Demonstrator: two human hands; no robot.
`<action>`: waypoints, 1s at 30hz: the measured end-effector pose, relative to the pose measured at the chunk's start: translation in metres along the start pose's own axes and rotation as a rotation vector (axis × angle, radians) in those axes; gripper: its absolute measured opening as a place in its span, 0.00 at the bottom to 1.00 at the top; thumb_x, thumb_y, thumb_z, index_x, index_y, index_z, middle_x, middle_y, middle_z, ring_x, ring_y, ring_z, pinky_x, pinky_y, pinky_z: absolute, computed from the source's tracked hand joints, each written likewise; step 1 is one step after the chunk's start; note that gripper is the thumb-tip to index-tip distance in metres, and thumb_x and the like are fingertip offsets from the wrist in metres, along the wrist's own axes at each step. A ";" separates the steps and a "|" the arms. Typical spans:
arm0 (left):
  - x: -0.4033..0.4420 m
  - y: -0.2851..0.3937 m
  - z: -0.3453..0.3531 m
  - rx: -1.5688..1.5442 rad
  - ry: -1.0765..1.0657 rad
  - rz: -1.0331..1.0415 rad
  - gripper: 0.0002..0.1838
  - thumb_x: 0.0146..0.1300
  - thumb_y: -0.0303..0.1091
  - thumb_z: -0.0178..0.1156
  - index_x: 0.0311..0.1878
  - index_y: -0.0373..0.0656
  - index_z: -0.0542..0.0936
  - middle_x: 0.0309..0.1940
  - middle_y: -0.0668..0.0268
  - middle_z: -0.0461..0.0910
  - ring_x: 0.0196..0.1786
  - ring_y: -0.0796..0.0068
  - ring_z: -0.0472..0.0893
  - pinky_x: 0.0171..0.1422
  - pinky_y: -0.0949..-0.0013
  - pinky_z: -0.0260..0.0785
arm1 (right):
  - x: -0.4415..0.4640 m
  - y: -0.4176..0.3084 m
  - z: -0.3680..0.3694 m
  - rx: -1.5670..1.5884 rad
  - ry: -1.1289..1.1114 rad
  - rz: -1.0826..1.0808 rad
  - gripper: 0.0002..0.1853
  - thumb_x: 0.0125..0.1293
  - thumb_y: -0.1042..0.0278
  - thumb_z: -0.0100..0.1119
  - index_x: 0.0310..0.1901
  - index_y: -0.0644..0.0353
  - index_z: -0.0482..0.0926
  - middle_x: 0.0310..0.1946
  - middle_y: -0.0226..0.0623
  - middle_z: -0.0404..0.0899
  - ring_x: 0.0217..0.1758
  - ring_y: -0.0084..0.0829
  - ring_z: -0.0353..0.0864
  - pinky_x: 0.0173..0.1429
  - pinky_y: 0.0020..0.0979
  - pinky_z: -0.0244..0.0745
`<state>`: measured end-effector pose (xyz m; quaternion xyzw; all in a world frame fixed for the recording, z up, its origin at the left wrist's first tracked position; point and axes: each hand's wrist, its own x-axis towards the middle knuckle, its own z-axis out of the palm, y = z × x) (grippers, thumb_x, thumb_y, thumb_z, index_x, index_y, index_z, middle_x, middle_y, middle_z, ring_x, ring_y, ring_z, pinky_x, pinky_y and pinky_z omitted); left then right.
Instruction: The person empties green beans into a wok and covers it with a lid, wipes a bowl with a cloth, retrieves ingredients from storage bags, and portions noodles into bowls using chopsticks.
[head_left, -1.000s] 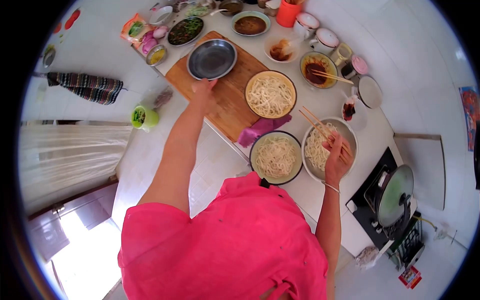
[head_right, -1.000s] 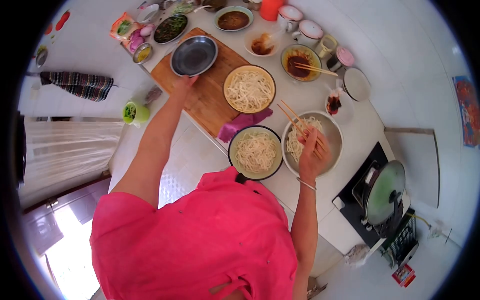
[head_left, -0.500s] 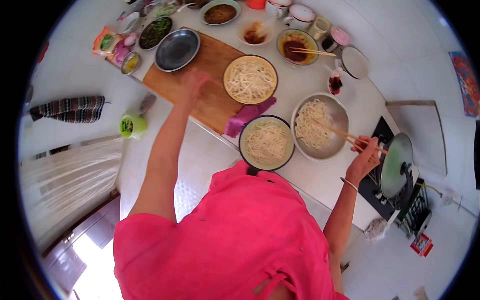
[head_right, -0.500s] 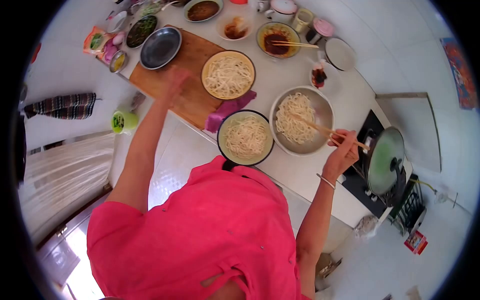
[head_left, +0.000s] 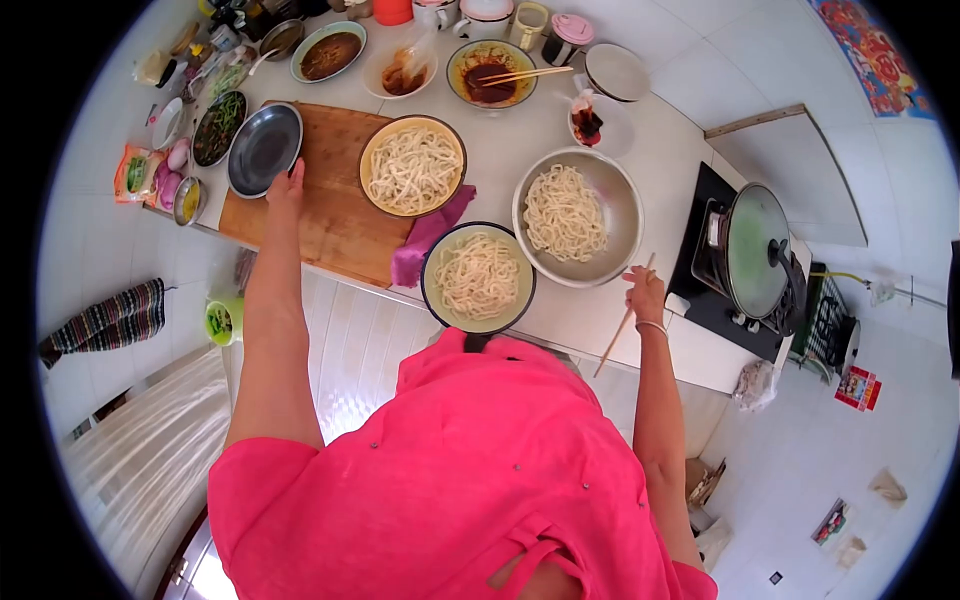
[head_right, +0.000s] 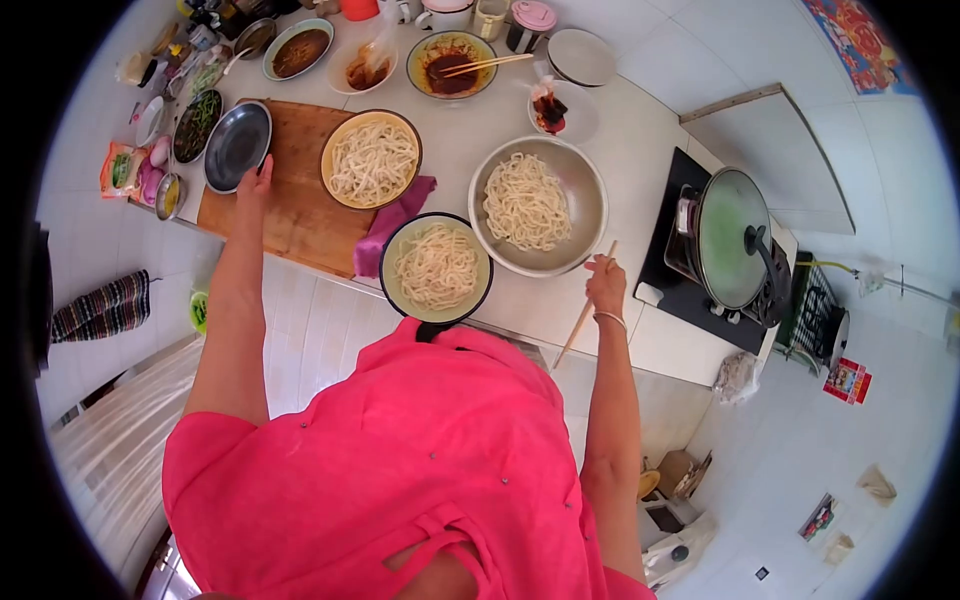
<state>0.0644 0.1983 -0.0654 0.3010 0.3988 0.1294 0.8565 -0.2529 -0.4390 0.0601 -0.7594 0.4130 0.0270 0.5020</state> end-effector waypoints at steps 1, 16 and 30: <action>0.011 0.002 -0.001 -0.012 0.086 -0.042 0.16 0.65 0.18 0.35 0.49 0.34 0.73 0.47 0.51 0.74 0.51 0.49 0.74 0.53 0.51 0.75 | 0.000 0.000 0.002 0.043 -0.003 0.022 0.18 0.66 0.61 0.44 0.44 0.70 0.74 0.29 0.42 0.79 0.13 0.23 0.69 0.15 0.25 0.65; 0.028 0.029 -0.017 0.020 0.137 0.166 0.14 0.55 0.15 0.43 0.47 0.25 0.67 0.43 0.45 0.72 0.36 0.50 0.78 0.37 0.56 0.82 | 0.024 -0.008 0.014 0.111 -0.032 0.145 0.12 0.56 0.66 0.59 0.21 0.62 0.71 0.13 0.28 0.66 0.10 0.17 0.60 0.12 0.20 0.51; -0.054 0.061 -0.044 0.224 -0.105 0.194 0.08 0.55 0.22 0.49 0.37 0.27 0.70 0.34 0.51 0.76 0.34 0.58 0.80 0.37 0.66 0.77 | 0.012 -0.030 -0.024 0.013 0.015 -0.039 0.15 0.56 0.64 0.56 0.16 0.61 0.67 0.09 0.26 0.62 0.09 0.18 0.59 0.14 0.23 0.52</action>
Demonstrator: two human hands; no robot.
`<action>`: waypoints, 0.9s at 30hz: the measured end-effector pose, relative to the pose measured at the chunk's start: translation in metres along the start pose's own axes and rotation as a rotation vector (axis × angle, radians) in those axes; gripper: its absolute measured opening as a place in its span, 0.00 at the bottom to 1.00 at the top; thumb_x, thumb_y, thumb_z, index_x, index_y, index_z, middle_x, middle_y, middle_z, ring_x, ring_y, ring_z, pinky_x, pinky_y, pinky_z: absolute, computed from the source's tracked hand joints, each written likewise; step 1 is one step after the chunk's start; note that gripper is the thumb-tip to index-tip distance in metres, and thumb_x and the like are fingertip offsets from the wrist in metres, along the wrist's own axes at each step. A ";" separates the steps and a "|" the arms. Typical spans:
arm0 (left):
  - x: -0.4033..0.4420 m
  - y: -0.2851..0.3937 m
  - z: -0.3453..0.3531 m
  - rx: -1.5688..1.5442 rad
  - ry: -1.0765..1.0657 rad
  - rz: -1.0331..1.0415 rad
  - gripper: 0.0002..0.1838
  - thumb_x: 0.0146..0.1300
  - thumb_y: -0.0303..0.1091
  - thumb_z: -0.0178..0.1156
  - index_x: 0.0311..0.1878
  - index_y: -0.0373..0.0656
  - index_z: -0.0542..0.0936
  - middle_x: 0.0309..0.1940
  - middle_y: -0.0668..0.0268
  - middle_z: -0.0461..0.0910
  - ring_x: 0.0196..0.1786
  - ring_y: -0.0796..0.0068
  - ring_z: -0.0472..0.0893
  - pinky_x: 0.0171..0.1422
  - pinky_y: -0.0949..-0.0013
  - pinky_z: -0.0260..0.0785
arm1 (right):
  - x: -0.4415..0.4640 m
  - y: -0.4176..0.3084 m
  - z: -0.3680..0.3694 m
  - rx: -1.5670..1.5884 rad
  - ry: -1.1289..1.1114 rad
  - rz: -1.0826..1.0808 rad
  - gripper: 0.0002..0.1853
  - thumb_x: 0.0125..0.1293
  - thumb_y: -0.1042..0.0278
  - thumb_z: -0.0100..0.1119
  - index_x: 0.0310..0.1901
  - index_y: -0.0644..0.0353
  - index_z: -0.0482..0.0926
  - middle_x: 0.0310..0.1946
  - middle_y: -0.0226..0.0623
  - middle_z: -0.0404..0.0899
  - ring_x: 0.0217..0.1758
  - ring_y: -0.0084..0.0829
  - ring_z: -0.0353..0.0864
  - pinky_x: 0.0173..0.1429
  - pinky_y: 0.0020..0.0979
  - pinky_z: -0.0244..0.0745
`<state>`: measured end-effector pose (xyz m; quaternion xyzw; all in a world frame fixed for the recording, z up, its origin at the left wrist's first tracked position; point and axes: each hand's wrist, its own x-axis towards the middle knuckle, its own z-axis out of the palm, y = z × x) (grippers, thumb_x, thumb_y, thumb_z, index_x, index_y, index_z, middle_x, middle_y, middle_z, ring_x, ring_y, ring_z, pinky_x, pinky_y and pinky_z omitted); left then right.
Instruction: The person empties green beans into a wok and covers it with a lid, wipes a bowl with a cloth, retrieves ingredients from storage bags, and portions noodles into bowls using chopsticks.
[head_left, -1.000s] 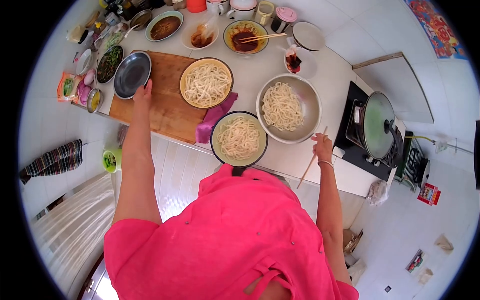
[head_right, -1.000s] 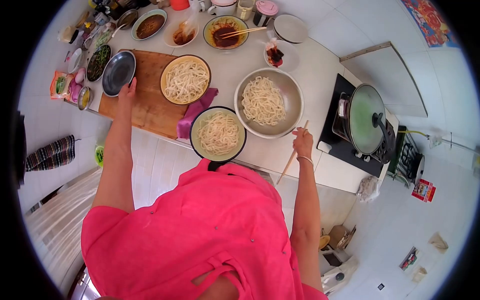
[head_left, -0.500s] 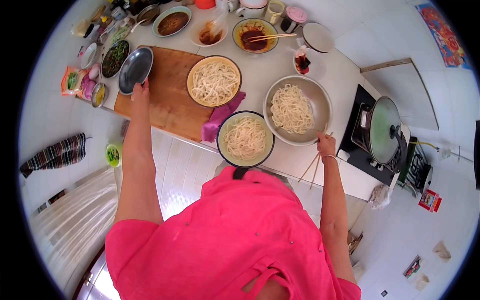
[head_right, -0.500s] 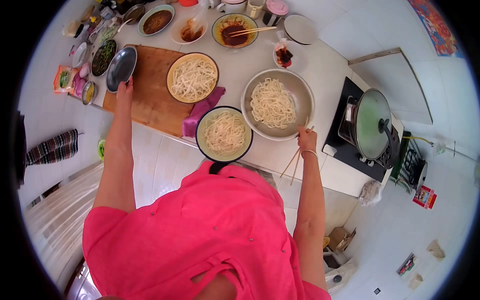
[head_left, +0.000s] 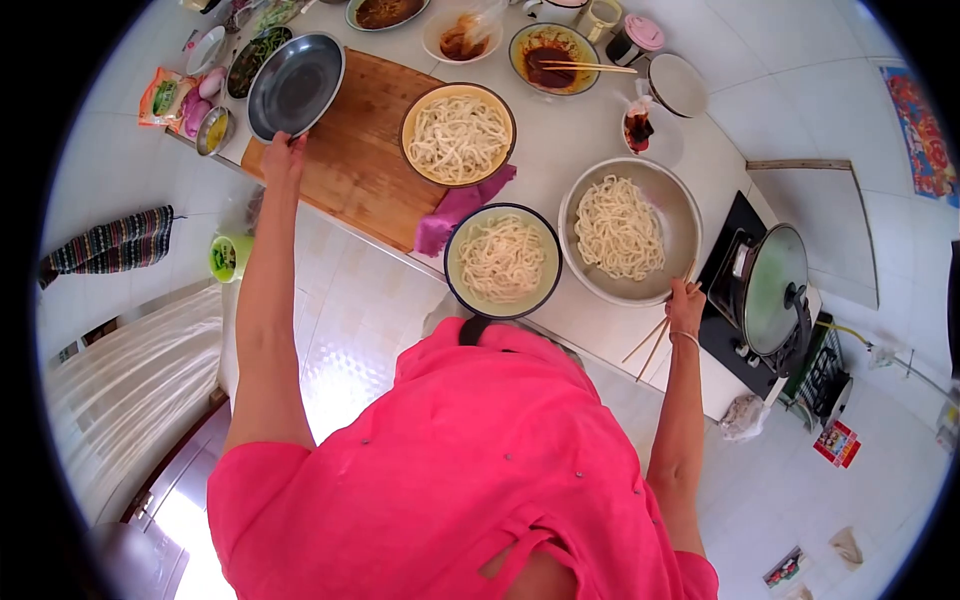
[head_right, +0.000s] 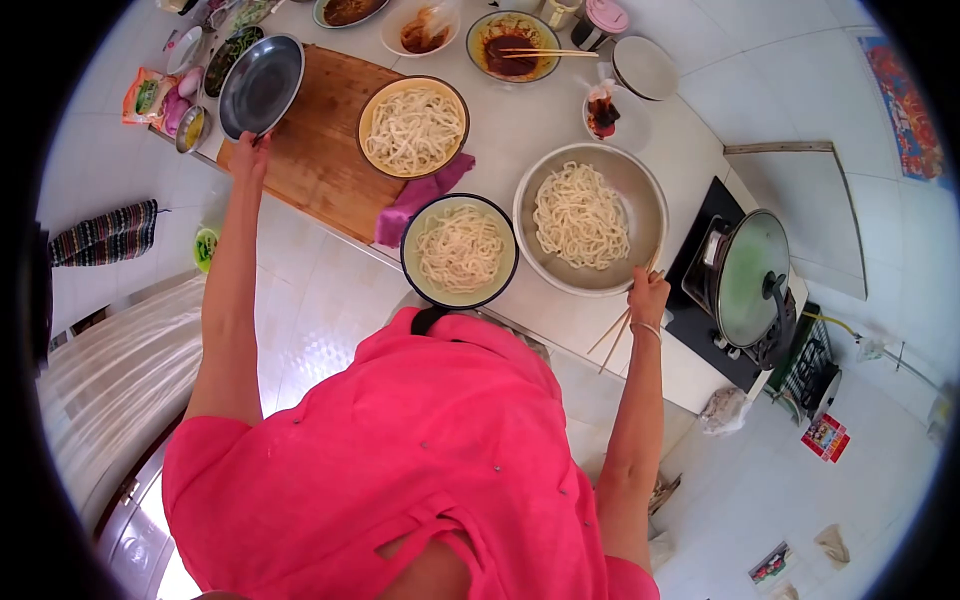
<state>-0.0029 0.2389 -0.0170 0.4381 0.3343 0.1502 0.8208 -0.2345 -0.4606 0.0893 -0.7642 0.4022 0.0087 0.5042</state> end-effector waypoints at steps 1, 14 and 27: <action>-0.011 0.005 -0.002 0.027 -0.013 0.006 0.08 0.55 0.22 0.49 0.37 0.27 0.70 0.33 0.51 0.76 0.34 0.59 0.80 0.37 0.67 0.77 | -0.003 -0.006 -0.002 0.006 -0.011 -0.014 0.15 0.56 0.65 0.56 0.17 0.61 0.67 0.09 0.26 0.62 0.09 0.17 0.59 0.14 0.23 0.52; -0.120 0.073 -0.061 -0.022 -0.030 0.221 0.02 0.56 0.20 0.52 0.31 0.35 0.70 0.27 0.59 0.77 0.27 0.66 0.79 0.35 0.70 0.76 | -0.050 -0.165 0.117 0.012 -0.530 -0.230 0.12 0.56 0.65 0.58 0.20 0.60 0.71 0.12 0.25 0.65 0.11 0.15 0.60 0.15 0.20 0.51; -0.256 0.108 -0.111 0.128 0.192 0.318 0.04 0.59 0.24 0.51 0.30 0.39 0.68 0.28 0.61 0.75 0.29 0.70 0.78 0.35 0.72 0.72 | -0.086 -0.194 0.389 -0.083 -0.748 -0.265 0.12 0.51 0.69 0.57 0.23 0.73 0.75 0.15 0.44 0.74 0.12 0.33 0.74 0.16 0.32 0.66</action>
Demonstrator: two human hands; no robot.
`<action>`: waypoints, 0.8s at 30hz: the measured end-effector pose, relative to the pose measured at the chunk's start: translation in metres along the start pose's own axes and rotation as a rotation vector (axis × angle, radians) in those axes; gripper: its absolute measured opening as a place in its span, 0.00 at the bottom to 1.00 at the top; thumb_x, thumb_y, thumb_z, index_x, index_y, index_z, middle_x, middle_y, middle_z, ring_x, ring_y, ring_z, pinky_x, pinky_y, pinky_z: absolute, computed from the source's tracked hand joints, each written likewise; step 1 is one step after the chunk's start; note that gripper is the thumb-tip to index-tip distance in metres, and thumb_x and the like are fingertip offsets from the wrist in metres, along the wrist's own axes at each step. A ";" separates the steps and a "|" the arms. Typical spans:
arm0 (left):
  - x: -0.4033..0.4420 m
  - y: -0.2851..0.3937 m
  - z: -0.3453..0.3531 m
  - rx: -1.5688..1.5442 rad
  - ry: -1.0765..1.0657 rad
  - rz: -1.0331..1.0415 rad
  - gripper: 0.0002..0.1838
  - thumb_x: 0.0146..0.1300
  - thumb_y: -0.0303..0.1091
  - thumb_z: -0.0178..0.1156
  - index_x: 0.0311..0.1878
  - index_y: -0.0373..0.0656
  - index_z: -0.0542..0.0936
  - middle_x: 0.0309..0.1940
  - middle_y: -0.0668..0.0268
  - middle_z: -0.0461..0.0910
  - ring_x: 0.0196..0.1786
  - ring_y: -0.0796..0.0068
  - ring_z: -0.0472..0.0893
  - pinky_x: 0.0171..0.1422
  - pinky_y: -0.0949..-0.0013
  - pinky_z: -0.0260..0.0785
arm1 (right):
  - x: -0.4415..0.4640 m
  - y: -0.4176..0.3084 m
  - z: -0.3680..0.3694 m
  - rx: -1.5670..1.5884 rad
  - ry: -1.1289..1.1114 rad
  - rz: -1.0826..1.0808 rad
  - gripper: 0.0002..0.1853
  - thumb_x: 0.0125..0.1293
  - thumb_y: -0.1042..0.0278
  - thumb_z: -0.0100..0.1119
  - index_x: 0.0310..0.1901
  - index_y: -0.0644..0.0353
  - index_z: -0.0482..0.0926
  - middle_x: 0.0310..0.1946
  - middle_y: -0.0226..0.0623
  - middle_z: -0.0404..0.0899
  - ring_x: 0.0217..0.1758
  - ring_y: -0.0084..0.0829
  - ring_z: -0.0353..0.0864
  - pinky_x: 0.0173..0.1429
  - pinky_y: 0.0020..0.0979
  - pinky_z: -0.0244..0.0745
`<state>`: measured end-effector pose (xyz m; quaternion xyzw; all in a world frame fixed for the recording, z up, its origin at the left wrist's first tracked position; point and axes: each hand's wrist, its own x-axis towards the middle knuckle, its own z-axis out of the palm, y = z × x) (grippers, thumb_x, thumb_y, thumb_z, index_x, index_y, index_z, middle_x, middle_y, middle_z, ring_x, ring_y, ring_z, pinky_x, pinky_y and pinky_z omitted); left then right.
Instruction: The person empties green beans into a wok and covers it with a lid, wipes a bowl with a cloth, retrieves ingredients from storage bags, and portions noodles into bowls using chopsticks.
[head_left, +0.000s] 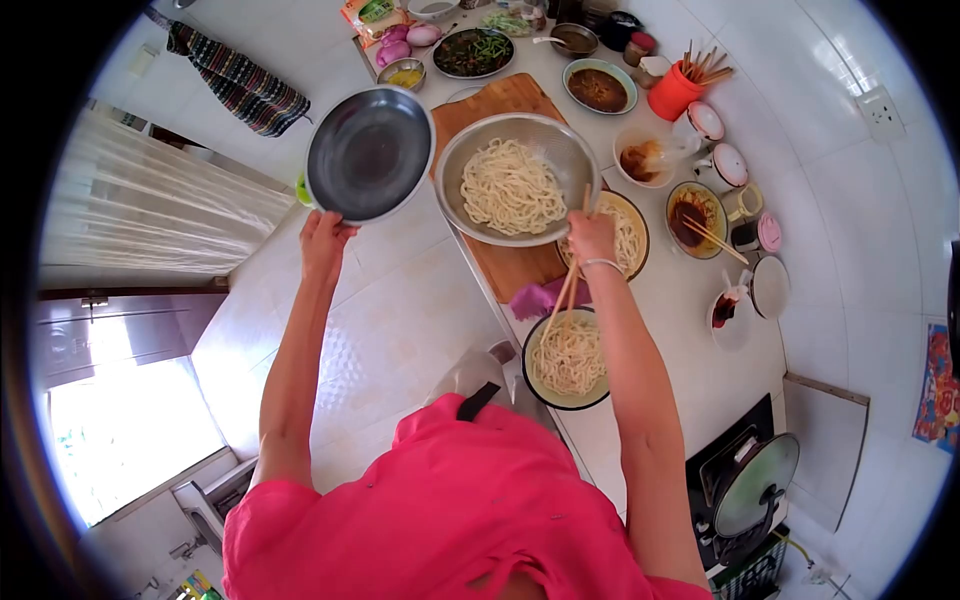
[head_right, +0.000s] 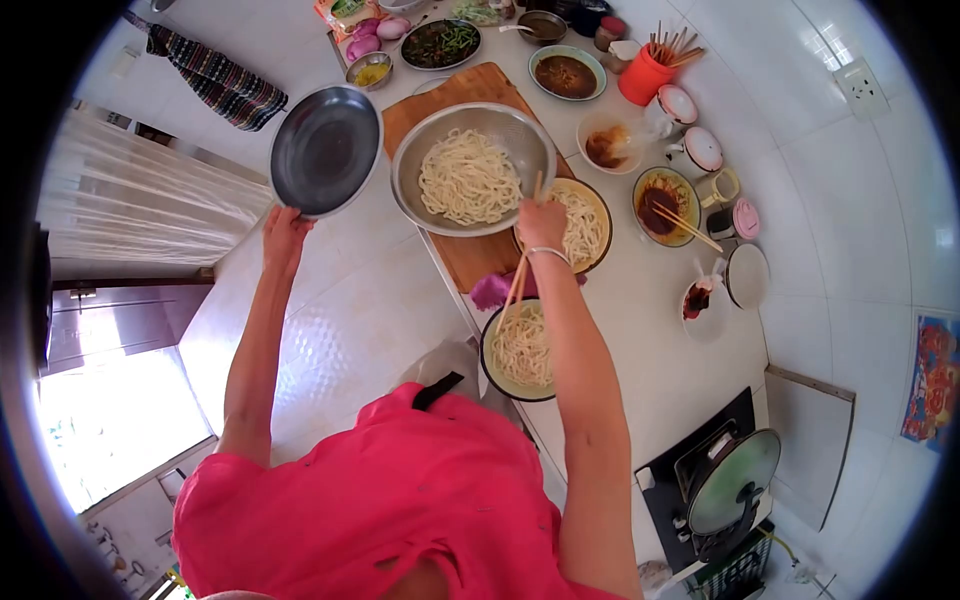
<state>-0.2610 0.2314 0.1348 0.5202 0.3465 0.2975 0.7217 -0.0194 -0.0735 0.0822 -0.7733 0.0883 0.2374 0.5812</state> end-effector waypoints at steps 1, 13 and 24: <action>-0.008 0.005 -0.004 0.016 0.017 -0.011 0.03 0.59 0.24 0.51 0.30 0.39 0.68 0.28 0.61 0.76 0.29 0.70 0.78 0.35 0.73 0.72 | 0.012 0.003 0.015 0.008 0.002 0.014 0.13 0.50 0.69 0.57 0.24 0.75 0.75 0.15 0.46 0.75 0.14 0.35 0.75 0.17 0.33 0.68; -0.033 0.003 -0.020 0.028 -0.035 -0.082 0.02 0.60 0.23 0.50 0.35 0.40 0.72 0.28 0.66 0.77 0.27 0.78 0.75 0.35 0.77 0.71 | 0.040 -0.003 0.090 0.412 -0.423 0.208 0.09 0.58 0.72 0.58 0.29 0.69 0.71 0.31 0.55 0.76 0.12 0.17 0.56 0.14 0.21 0.51; -0.051 -0.005 0.092 0.251 -0.371 -0.068 0.04 0.59 0.25 0.50 0.36 0.38 0.72 0.30 0.64 0.77 0.27 0.77 0.75 0.33 0.74 0.70 | -0.088 -0.040 -0.115 -0.034 -0.400 -0.203 0.15 0.66 0.61 0.50 0.41 0.66 0.79 0.31 0.29 0.81 0.17 0.10 0.57 0.19 0.16 0.51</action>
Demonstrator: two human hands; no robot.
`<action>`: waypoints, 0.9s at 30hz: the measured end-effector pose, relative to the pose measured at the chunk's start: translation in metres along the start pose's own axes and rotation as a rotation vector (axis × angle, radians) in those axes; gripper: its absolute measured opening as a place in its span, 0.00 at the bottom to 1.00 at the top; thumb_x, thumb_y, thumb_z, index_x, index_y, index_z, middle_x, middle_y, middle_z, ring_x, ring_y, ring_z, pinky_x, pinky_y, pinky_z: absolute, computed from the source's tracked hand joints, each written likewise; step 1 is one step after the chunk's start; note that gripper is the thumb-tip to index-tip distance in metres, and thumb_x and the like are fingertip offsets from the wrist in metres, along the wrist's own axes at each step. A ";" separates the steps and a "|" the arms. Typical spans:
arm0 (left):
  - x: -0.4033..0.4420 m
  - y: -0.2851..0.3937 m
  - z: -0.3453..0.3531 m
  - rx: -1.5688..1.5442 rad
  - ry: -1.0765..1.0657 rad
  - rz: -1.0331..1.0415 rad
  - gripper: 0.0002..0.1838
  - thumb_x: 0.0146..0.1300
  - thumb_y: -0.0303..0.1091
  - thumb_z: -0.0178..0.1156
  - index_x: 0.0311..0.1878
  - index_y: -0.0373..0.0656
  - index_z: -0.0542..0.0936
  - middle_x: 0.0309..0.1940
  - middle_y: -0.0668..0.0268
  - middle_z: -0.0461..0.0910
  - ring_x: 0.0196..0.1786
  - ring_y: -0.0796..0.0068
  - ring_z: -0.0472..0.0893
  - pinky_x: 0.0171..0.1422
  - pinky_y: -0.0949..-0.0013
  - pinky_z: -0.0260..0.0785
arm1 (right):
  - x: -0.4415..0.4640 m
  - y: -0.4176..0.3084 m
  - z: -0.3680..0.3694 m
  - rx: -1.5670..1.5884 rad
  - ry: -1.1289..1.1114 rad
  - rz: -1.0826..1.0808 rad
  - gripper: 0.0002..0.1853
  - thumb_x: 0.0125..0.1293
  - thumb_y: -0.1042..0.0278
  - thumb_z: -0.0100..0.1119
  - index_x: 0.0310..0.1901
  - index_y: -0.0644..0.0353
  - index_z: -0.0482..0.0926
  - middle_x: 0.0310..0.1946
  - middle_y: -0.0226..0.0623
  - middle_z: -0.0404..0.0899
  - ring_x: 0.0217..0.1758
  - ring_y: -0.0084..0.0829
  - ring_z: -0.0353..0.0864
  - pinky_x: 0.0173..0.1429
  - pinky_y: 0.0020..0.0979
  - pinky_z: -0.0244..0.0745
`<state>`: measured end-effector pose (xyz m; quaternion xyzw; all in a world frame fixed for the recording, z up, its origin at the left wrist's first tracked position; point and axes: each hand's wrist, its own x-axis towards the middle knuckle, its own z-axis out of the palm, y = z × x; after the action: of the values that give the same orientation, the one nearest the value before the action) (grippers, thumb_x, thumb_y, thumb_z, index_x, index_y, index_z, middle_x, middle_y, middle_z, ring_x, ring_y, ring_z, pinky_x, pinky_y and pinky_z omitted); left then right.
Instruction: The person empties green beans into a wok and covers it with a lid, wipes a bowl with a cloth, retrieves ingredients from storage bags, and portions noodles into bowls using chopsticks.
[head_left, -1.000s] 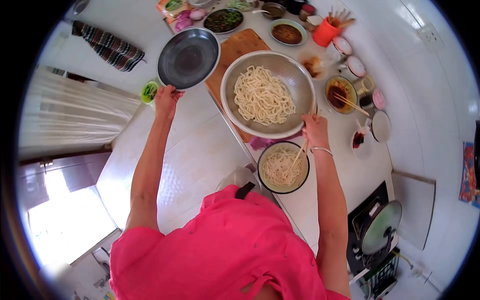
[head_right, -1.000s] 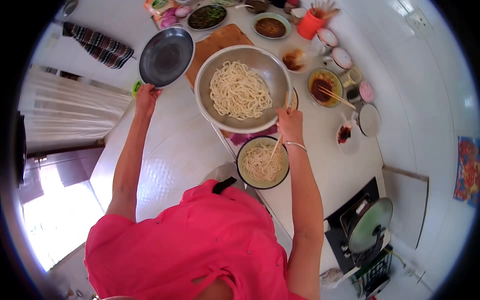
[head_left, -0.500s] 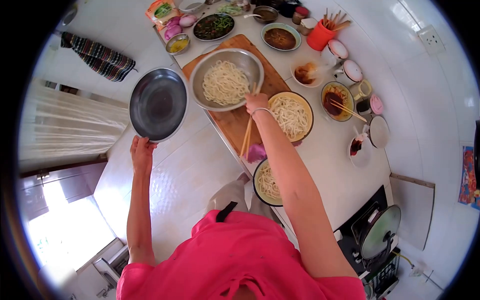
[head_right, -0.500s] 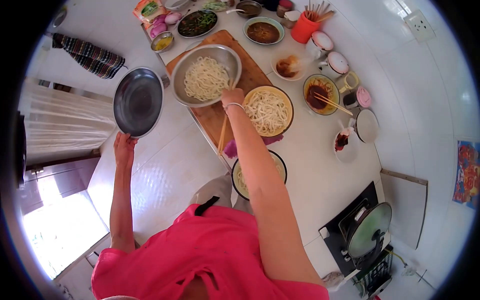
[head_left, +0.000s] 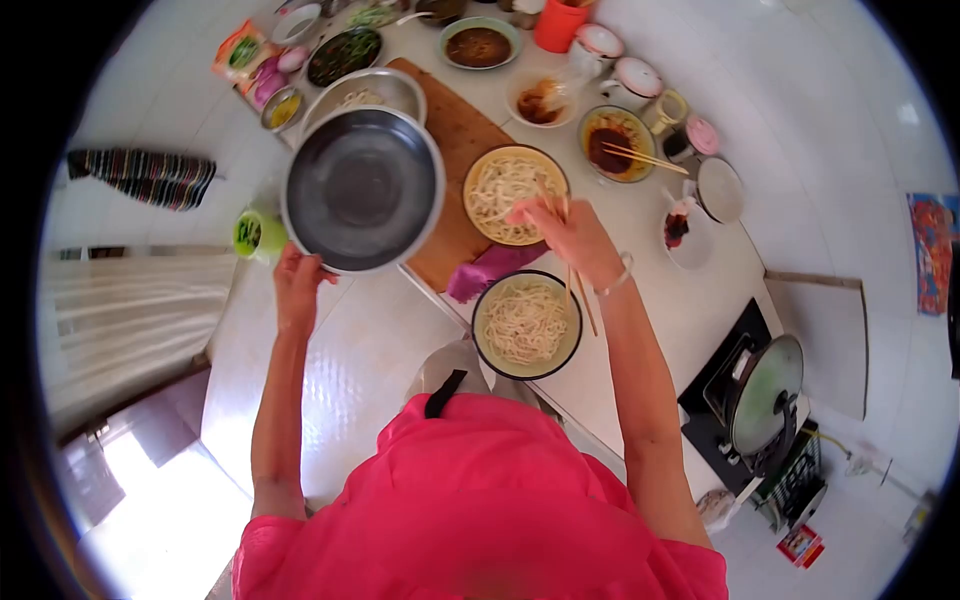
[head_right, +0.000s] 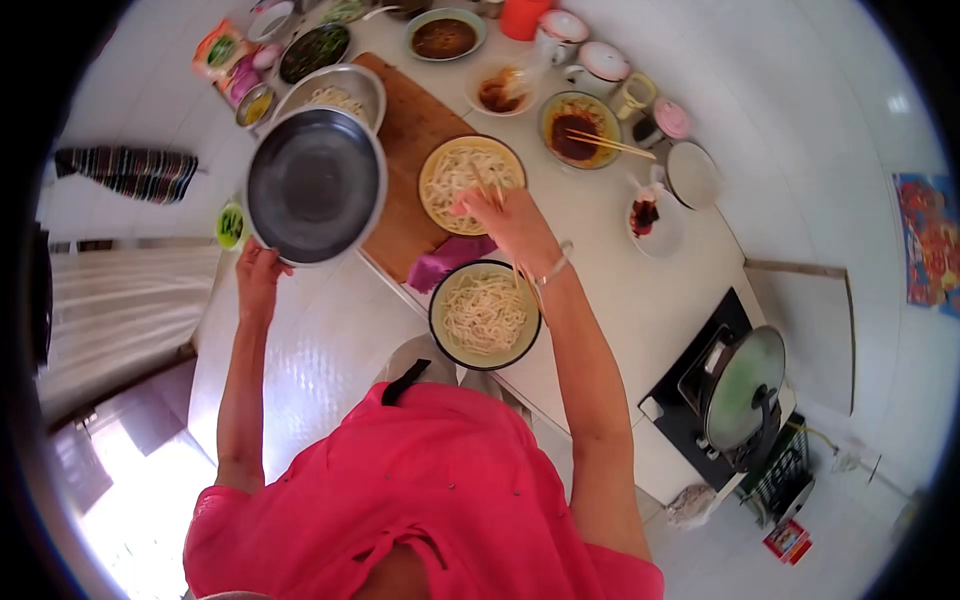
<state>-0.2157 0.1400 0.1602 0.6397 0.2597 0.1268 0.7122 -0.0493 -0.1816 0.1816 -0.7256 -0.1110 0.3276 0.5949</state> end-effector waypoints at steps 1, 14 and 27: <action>-0.002 0.002 0.024 0.031 -0.079 0.009 0.04 0.58 0.25 0.50 0.36 0.37 0.72 0.30 0.64 0.77 0.27 0.78 0.76 0.31 0.73 0.71 | -0.017 0.013 -0.006 -0.006 0.057 -0.041 0.15 0.67 0.60 0.50 0.39 0.66 0.79 0.28 0.26 0.79 0.18 0.10 0.57 0.21 0.16 0.52; -0.052 -0.067 0.260 0.088 -0.919 -0.245 0.11 0.59 0.24 0.51 0.46 0.37 0.70 0.33 0.62 0.77 0.31 0.76 0.80 0.31 0.75 0.75 | -0.202 0.143 -0.077 0.021 0.731 0.283 0.14 0.61 0.65 0.54 0.22 0.64 0.72 0.12 0.27 0.66 0.15 0.18 0.63 0.20 0.26 0.58; -0.004 -0.120 0.225 -0.157 -0.480 -0.708 0.15 0.66 0.29 0.46 0.51 0.26 0.66 0.47 0.43 0.72 0.47 0.55 0.79 0.52 0.65 0.76 | -0.259 0.278 -0.110 0.275 0.995 0.411 0.10 0.58 0.72 0.51 0.20 0.56 0.66 0.10 0.23 0.61 0.08 0.16 0.57 0.12 0.20 0.49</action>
<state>-0.1175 -0.0704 0.0548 0.4664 0.2796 -0.2581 0.7985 -0.2428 -0.4856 0.0193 -0.7150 0.3711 0.0664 0.5888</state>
